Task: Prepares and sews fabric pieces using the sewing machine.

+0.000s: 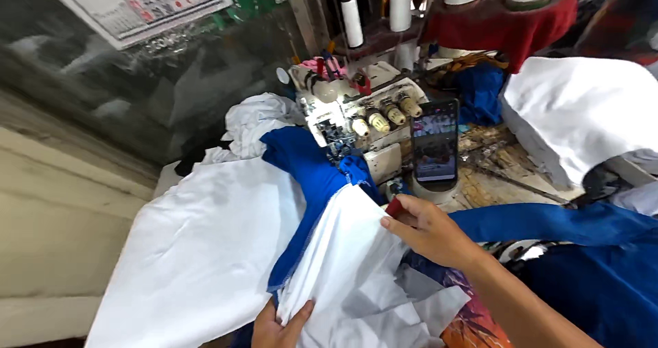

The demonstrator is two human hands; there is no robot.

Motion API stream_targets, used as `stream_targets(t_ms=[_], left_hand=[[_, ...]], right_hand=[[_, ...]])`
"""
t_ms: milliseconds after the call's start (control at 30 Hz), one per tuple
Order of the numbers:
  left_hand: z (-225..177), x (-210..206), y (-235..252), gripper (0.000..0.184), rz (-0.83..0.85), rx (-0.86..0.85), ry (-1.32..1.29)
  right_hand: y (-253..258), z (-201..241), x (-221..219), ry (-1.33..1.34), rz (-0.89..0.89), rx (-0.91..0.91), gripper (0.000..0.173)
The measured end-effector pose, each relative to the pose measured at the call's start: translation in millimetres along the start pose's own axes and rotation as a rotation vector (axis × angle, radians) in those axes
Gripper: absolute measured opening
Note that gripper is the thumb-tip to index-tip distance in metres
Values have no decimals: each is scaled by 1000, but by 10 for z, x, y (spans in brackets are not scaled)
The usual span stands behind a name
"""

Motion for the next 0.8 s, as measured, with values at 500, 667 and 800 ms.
stream_targets(t_ms=[500, 667, 800], left_hand=[[-327, -25, -32, 37, -6, -5, -153], [-148, -375, -122, 22, 114, 10, -152], [-190, -352, -63, 24, 120, -47, -136]], right_hand=[[-178, 261, 189, 125, -7, 179, 38], [-86, 55, 293, 72, -69, 135, 33], [-30, -96, 275, 40, -99, 128, 27]])
Point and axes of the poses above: each hand's wrist, its own y-axis towards the middle knuckle, its own x-axis out of the back of the hand, z = x × y, the point moved 7 cm from there along y, towards the middle knuckle, and after that the axes turned 13 degrees about -x, right-handed, at the moved point
